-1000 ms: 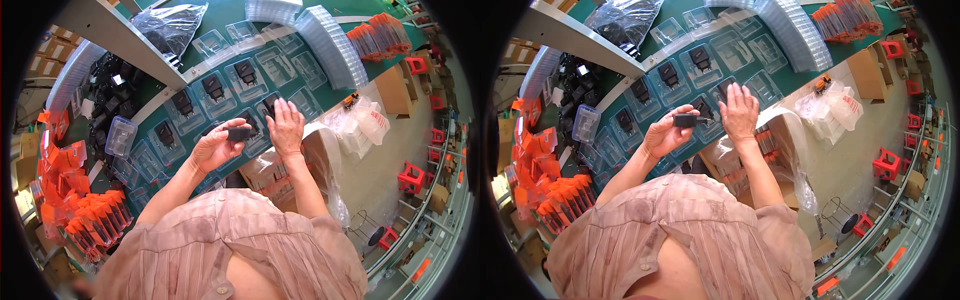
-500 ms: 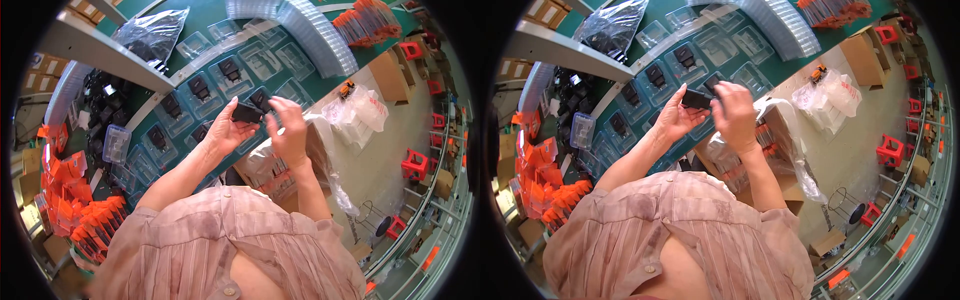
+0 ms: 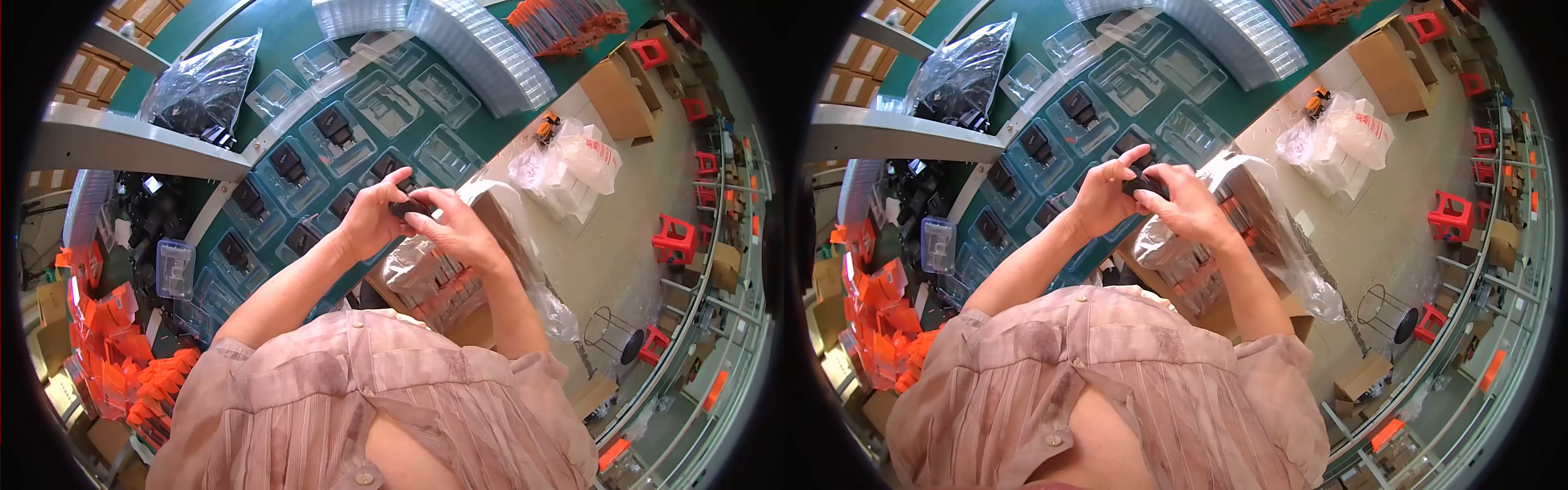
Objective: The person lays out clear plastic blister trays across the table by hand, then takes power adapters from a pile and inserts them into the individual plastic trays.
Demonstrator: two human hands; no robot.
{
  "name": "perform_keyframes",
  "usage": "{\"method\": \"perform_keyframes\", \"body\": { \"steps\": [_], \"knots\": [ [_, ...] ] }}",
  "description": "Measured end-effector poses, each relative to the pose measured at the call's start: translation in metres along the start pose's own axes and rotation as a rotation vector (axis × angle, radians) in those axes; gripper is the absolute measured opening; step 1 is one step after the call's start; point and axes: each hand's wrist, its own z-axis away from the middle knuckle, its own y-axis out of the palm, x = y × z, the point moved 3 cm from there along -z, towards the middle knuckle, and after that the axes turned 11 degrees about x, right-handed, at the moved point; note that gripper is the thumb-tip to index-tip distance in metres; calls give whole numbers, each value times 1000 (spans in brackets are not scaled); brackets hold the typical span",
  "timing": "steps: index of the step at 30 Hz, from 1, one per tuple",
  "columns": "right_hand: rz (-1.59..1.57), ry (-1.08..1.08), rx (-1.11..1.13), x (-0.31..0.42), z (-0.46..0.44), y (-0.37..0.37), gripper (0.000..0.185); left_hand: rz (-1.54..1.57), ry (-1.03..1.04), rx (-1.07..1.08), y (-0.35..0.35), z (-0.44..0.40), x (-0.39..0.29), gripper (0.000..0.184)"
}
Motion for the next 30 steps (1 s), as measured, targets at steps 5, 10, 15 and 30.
{"method": "perform_keyframes", "body": {
  "steps": [5, 10, 15, 30],
  "knots": [
    [579, -225, -544, -12, -13, -46, 43, -927, 305, -267, 9, -19, -20, 58],
    [822, -125, -768, -52, -56, -51, 45, -1868, 578, -127, 18, -27, -10, 44],
    [854, -113, -827, -68, -67, -46, 42, -2200, 517, -12, 4, -53, 0, 50],
    [1099, -41, -543, -87, -26, -31, 53, -2285, 359, 88, -15, -72, 4, 53]
  ]
}}
